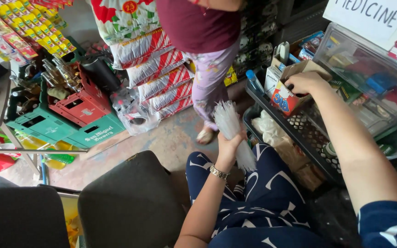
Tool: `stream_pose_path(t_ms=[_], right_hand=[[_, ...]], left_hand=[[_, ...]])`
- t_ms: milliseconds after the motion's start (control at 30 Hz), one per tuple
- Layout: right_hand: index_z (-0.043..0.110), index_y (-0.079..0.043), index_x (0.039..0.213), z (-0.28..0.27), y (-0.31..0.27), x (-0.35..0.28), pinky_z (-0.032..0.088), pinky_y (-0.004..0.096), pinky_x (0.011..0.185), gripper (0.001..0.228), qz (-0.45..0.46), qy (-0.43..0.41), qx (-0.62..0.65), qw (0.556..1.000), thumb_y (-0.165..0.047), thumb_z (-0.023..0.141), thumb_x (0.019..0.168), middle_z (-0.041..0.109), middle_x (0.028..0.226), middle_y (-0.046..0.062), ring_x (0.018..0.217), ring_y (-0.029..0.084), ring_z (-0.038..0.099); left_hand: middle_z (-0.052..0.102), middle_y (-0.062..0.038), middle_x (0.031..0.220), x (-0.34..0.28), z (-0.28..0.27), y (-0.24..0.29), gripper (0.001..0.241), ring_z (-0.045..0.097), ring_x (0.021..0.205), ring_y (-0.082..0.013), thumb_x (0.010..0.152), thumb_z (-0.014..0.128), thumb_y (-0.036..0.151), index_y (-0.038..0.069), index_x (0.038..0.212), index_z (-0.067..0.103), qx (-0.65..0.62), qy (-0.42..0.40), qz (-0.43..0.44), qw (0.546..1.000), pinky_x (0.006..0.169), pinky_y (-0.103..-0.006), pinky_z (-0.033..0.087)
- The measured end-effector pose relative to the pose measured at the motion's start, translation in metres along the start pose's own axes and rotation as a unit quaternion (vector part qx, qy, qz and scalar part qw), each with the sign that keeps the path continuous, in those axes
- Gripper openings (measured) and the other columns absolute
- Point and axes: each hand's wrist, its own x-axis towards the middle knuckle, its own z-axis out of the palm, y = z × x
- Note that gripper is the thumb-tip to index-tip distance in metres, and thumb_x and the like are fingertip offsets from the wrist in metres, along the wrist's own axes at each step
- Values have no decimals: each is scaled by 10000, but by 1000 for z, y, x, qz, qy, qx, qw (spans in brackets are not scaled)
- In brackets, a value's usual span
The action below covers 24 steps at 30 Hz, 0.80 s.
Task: Organizing straws and other small items on a storage cart in a small grocery store while interacting with a customer.
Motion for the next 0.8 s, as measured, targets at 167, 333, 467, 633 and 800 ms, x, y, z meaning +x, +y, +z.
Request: stream_pose_path(t_ms=[167, 333, 467, 633, 800], right_hand=[[714, -394, 1323, -13, -11, -9, 545, 493, 1047, 404, -1, 16, 9, 1000, -296, 572, 957, 745, 1348, 43, 1316, 289, 641], [697, -364, 1348, -28, -15, -21, 533, 502, 1078, 420, -14, 15, 7, 1000, -248, 555, 970, 718, 1388, 64, 1347, 304, 616], [712, -389, 1324, -3, -11, 7, 555, 481, 1051, 444, -1, 9, -41, 999, -206, 569, 946, 754, 1329, 59, 1313, 277, 649], [768, -354, 1249, -2, -10, 7, 569, 444, 1028, 349, -12, 29, -16, 999, -263, 545, 997, 789, 1246, 37, 1239, 259, 695], [771, -233, 1263, 14, 17, 34, 546, 489, 1068, 325, -38, 43, 77, 995, -254, 559, 1017, 770, 1278, 138, 1264, 350, 666]], left_hand=[[617, -34, 599, 2, 0, -6, 94, 631, 591, -147, 809, 775, 96, 77, 846, 690, 29, -1, 16, 999, 647, -323, 485], [641, -68, 629, 8, 6, 7, 153, 649, 604, -185, 779, 793, 76, 71, 865, 666, 13, -12, -31, 999, 679, -323, 503], [645, -70, 657, 10, 1, -12, 152, 647, 605, -193, 795, 778, 72, 44, 892, 666, 15, -4, -3, 1000, 669, -365, 463], [647, -84, 641, 16, -3, 0, 143, 664, 609, -198, 756, 789, 57, 53, 851, 683, -7, 1, -63, 998, 680, -335, 517], [681, -102, 721, 30, -18, -31, 225, 694, 655, -223, 772, 825, 76, 45, 944, 683, -1, -9, -95, 995, 718, -363, 528]])
